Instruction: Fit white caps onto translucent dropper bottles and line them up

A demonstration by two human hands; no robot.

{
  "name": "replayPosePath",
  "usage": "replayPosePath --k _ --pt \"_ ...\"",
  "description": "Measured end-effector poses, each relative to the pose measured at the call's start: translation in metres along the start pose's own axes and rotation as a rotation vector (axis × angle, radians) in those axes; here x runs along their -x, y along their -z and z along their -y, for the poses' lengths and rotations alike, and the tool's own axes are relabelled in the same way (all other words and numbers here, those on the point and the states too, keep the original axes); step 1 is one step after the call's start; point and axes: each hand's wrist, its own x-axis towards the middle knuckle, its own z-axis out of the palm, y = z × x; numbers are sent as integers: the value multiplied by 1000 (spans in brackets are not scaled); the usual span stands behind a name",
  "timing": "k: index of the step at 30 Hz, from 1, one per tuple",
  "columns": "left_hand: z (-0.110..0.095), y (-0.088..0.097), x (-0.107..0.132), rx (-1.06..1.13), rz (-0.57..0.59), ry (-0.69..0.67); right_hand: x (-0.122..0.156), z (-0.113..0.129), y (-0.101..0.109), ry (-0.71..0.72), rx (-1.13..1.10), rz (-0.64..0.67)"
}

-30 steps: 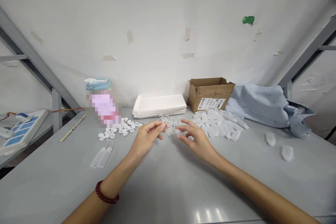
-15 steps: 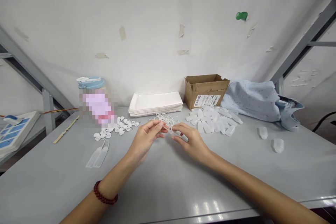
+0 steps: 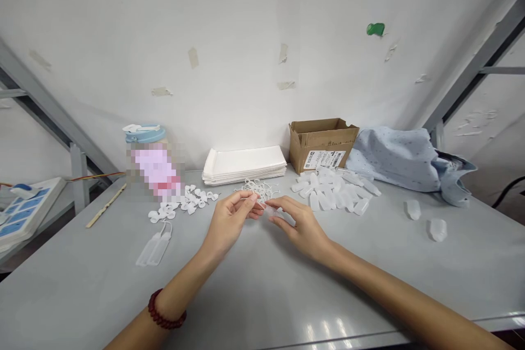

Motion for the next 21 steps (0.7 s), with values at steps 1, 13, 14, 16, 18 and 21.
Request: replayPosePath --k 1,13,14,16,18,21 --pt "0 -1 0 4 -1 -3 0 0 0 3 2 0" --pt "0 -3 2 -9 18 -12 2 2 0 -83 -58 20" --pt "0 -3 2 -17 29 -14 2 3 0 -116 -81 20" --pt "0 -3 3 -60 57 -25 1 5 1 -213 -142 21" --pt "0 -3 4 -133 80 -58 -1 6 1 -327 -246 27" --pt "1 -4 7 -247 93 -170 -4 5 2 -455 -513 29"
